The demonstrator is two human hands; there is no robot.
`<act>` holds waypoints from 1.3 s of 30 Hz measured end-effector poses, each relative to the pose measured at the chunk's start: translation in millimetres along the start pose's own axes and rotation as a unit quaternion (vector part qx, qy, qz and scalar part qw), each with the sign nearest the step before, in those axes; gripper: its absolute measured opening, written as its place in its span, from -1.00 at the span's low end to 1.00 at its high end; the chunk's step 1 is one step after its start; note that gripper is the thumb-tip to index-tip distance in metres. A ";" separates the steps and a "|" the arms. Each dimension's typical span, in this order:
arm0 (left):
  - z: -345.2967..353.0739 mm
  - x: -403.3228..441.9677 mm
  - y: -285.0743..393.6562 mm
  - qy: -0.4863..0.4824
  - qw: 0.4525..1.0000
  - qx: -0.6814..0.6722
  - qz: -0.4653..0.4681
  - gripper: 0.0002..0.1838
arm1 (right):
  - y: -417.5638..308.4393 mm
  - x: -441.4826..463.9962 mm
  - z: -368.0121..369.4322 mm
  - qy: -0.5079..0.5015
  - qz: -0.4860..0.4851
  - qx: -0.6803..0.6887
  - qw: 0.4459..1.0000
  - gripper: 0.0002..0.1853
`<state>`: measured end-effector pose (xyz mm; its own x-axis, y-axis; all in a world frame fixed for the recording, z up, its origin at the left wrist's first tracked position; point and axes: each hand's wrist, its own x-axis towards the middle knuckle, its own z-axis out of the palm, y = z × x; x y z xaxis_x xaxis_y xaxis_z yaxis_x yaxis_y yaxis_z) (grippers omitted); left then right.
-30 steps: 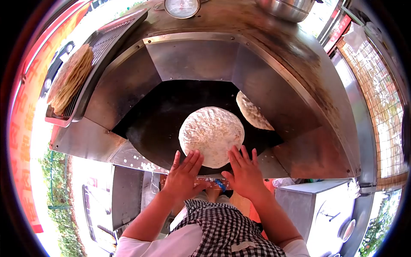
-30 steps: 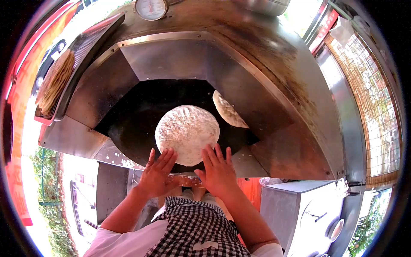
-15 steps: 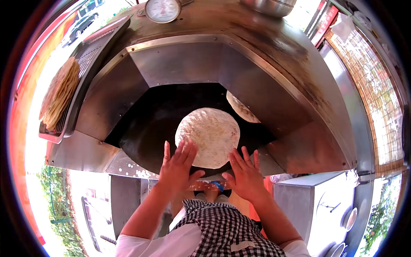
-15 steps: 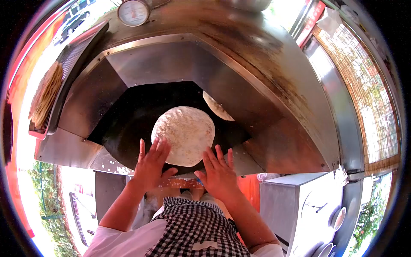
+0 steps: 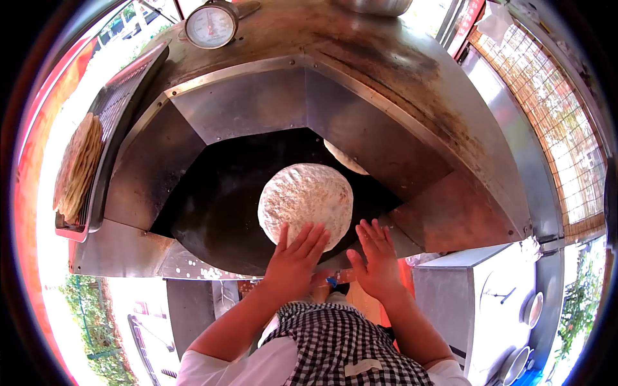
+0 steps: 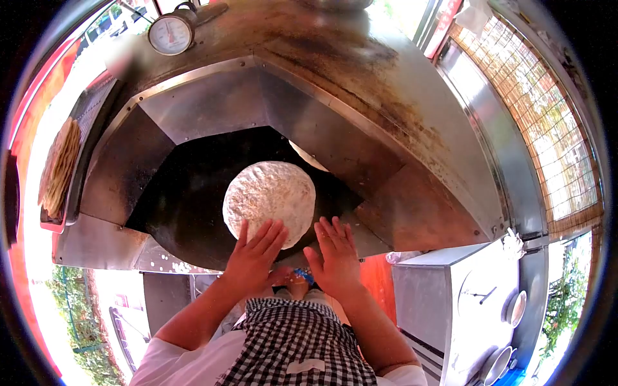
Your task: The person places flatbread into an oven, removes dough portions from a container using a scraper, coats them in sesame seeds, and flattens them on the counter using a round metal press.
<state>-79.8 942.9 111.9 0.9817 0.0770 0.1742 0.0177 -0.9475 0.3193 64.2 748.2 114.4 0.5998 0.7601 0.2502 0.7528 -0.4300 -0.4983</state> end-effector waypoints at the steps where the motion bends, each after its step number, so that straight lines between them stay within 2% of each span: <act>1: 2.8 11.7 0.9 0.002 1.000 0.002 0.010 -0.06 | 0.1 -0.2 -2.4 0.011 0.003 0.011 1.000 -0.41; 5: 20.9 48.8 2.3 -0.015 0.998 -0.042 0.051 -0.04 | 5.6 -7.7 -7.9 0.032 0.012 0.030 0.999 -0.46; 8: 24.0 64.9 7.2 -0.024 0.997 0.017 0.067 -0.04 | 10.6 -14.8 -16.1 0.036 0.030 0.034 0.998 -0.47; 16: 40.8 101.7 -6.4 -0.036 0.996 0.066 0.047 -0.04 | 24.1 -31.9 -22.0 0.070 0.043 0.056 0.995 -0.55; 23: 28.2 82.7 2.8 -0.046 0.996 0.049 0.061 -0.07 | 32.0 -33.6 -25.7 0.086 0.038 0.080 0.992 -0.57; 32: 26.8 35.1 21.6 -0.034 0.999 -0.024 0.027 -0.10 | 37.6 -33.4 -23.3 0.079 0.029 0.112 0.990 -0.59; 35: 28.4 47.8 28.8 0.012 0.999 -0.036 0.020 -0.09 | 37.7 -31.7 -20.6 0.071 0.024 0.129 0.989 -0.60; 39: 44.2 73.7 33.9 -0.002 0.999 0.001 0.033 -0.08 | 40.3 -30.7 -20.5 0.055 0.020 0.139 0.989 -0.59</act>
<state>1.5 902.7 94.5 0.9815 0.0136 0.1908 -0.0462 -0.9511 0.3054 81.7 697.5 103.7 0.6651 0.6804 0.3076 0.6340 -0.2968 -0.7141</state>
